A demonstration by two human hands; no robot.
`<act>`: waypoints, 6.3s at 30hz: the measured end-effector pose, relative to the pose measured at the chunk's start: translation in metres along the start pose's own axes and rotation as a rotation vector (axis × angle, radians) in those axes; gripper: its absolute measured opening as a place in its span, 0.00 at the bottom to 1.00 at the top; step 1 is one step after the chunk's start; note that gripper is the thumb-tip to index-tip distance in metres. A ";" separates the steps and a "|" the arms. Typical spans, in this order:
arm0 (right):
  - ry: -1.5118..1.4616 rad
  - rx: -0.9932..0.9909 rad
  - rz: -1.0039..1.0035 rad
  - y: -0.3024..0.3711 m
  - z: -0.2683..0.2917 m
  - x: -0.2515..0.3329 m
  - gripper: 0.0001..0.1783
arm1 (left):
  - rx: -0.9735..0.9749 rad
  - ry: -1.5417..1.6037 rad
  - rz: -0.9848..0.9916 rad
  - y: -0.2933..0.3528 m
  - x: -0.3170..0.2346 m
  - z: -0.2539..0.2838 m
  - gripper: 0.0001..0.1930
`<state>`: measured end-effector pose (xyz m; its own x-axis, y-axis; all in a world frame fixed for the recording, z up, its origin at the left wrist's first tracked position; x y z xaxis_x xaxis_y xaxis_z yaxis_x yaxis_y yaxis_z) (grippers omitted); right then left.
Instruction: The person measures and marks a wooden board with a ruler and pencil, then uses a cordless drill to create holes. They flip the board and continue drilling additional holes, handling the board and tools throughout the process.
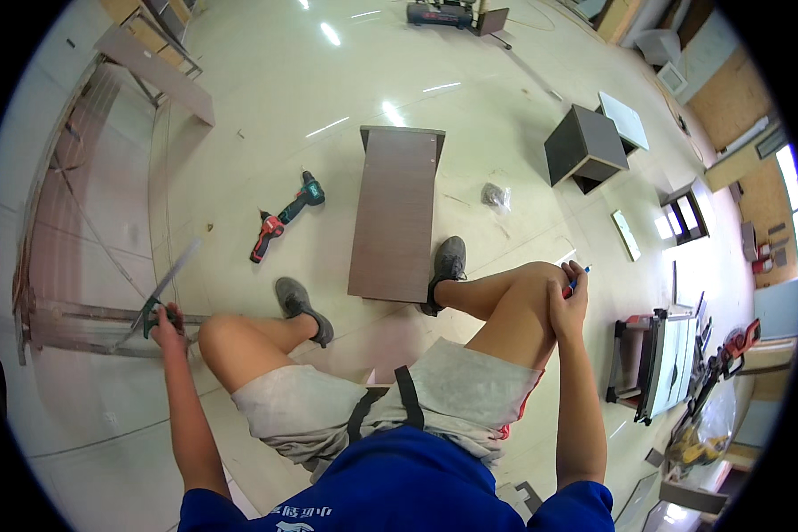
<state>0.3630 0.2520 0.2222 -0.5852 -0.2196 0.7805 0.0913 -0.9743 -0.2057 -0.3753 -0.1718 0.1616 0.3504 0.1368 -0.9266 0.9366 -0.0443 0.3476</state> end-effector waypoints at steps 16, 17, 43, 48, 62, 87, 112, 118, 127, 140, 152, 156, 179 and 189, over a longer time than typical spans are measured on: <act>-0.034 -0.094 -0.195 0.009 -0.018 -0.002 0.25 | 0.733 -1.343 0.133 0.028 0.274 0.002 0.15; -0.023 -0.087 -0.132 0.013 -0.026 0.023 0.25 | 0.771 -1.376 0.162 0.031 0.283 0.001 0.15; 0.192 0.771 -0.810 0.023 -0.315 -0.316 0.25 | 0.714 -1.560 0.968 0.124 0.326 0.104 0.16; 0.487 0.908 -0.722 0.084 -0.267 -0.365 0.25 | 0.822 -1.552 0.896 0.101 0.311 0.056 0.16; 0.069 0.389 -0.642 0.087 -0.185 -0.280 0.22 | 1.283 -0.695 0.183 0.158 0.050 -0.238 0.17; -0.869 0.417 -0.720 -0.002 -0.135 -0.159 0.25 | 1.088 -0.639 0.348 0.173 0.054 -0.229 0.20; 0.105 0.459 -0.693 0.163 -0.264 -0.391 0.33 | 0.730 -1.159 0.634 0.059 0.113 -0.222 0.28; 0.143 0.559 -0.659 0.075 -0.271 -0.356 0.30 | 0.990 -2.094 -0.024 -0.080 0.194 -0.259 0.27; 0.209 0.570 -0.615 0.038 -0.255 -0.390 0.18 | 0.476 -2.074 -0.033 -0.189 0.309 -0.432 0.40; 0.231 0.896 -0.622 0.016 -0.289 -0.339 0.43 | 0.378 -1.783 -0.109 -0.228 0.367 -0.301 0.19; -0.578 0.290 -0.543 -0.115 -0.125 -0.059 0.21 | 0.672 -1.688 -0.317 -0.121 0.146 -0.296 0.16; -0.527 0.128 -0.199 -0.105 -0.052 0.057 0.14 | 0.792 -1.370 -0.638 0.041 0.035 -0.294 0.17; -0.302 0.360 -0.744 0.071 -0.317 -0.061 0.27 | 1.159 -1.027 0.285 0.293 0.169 -0.258 0.10; -0.434 0.301 -0.726 0.071 -0.328 -0.060 0.27 | 1.132 -1.063 0.368 0.289 0.177 -0.273 0.10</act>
<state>0.1406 0.2126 -0.0328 -0.2303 0.5155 0.8254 0.0607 -0.8389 0.5408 -0.0443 0.1101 0.1374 -0.0607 -0.7464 -0.6627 0.1556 -0.6629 0.7323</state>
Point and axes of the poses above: each hand's wrist, its own y-axis away from the middle knuckle, its own z-axis out of the back of the hand, x = y × z, the point moved 5 cm from there along -y, towards the middle knuckle, and after that the axes turned 8 degrees about z, right-handed, at the moved point
